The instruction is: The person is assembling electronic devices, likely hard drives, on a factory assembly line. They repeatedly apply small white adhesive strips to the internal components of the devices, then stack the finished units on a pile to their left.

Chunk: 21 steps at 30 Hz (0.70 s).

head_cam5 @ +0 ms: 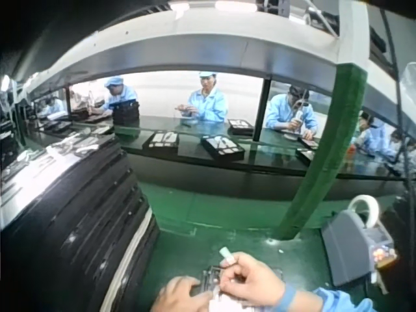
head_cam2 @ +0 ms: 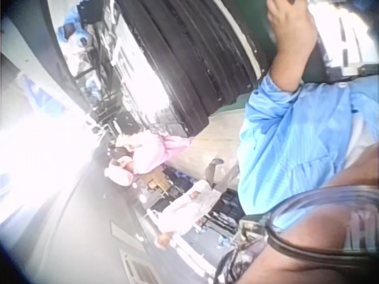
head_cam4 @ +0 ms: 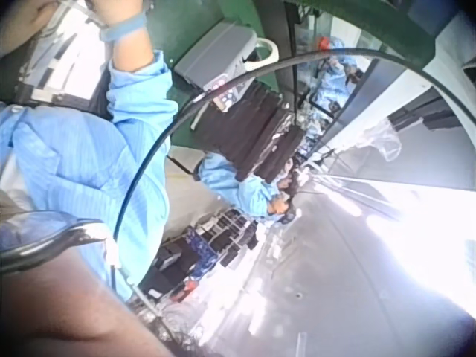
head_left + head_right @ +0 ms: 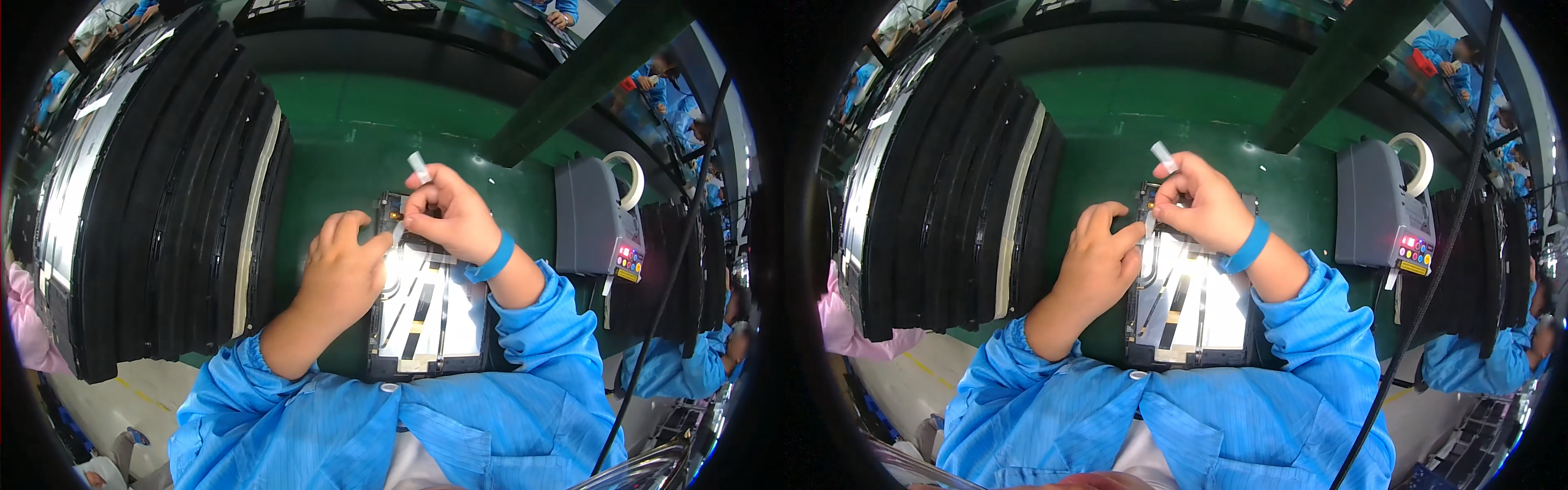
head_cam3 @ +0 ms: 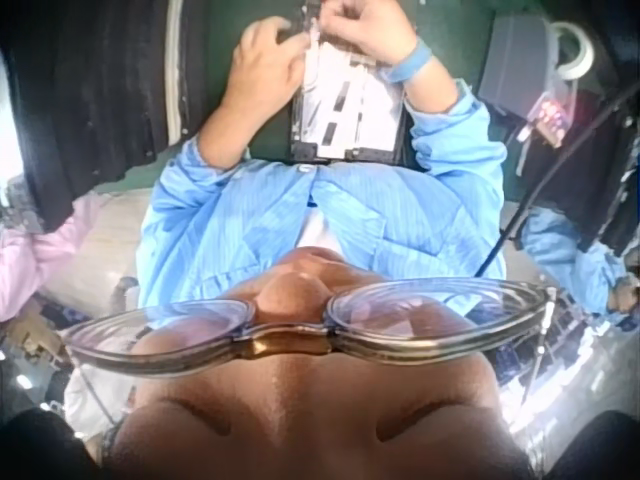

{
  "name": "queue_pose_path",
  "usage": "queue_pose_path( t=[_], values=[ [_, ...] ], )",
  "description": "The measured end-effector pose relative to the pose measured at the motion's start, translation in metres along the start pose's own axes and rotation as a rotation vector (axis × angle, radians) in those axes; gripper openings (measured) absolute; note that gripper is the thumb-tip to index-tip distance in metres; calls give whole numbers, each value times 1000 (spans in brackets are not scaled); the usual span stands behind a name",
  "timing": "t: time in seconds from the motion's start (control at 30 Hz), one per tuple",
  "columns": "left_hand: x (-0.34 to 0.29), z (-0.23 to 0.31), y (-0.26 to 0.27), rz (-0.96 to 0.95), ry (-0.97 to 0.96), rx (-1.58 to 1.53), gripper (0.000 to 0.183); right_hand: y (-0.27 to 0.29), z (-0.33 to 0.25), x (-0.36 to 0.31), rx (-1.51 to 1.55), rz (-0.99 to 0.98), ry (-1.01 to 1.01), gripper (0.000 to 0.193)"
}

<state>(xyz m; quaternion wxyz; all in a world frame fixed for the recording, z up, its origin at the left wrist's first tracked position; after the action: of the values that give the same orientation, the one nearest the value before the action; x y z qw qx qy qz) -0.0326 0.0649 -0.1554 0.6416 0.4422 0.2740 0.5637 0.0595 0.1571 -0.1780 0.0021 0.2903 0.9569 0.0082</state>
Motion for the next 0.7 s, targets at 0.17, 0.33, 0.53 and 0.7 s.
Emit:
queue_pose_path(
  t=[0.17, 0.33, 0.53, 0.7],
  values=[
    [0, 0, 4, -5, 3, -47, 33, 11, 1, -1, 57, 35, -106, 39],
    [0, 1, 5, -4, 3, -32, 34, 11, 6, 4, -376, 108, -252, 38],
    [0, 0, 4, -15, 14, -40, 34, 13, 1, 4, -596, 251, -313, 36],
    [-1, -1, 3, -10, 15, -49, 35, 9, -6, 2, -680, 318, -329, 35]
  ],
)
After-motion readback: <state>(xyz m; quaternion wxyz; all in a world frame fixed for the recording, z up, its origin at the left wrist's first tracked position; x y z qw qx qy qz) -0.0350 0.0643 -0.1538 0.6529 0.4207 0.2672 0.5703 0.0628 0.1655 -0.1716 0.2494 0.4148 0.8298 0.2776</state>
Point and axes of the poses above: each hand's wrist, its own x-axis towards the middle knuckle, its own y-axis out of the back of the hand, z = x × y, the point moved 10 cm from there along x, towards the middle knuckle, and after that the axes turned 14 degrees about -z, right-handed, at the moved point
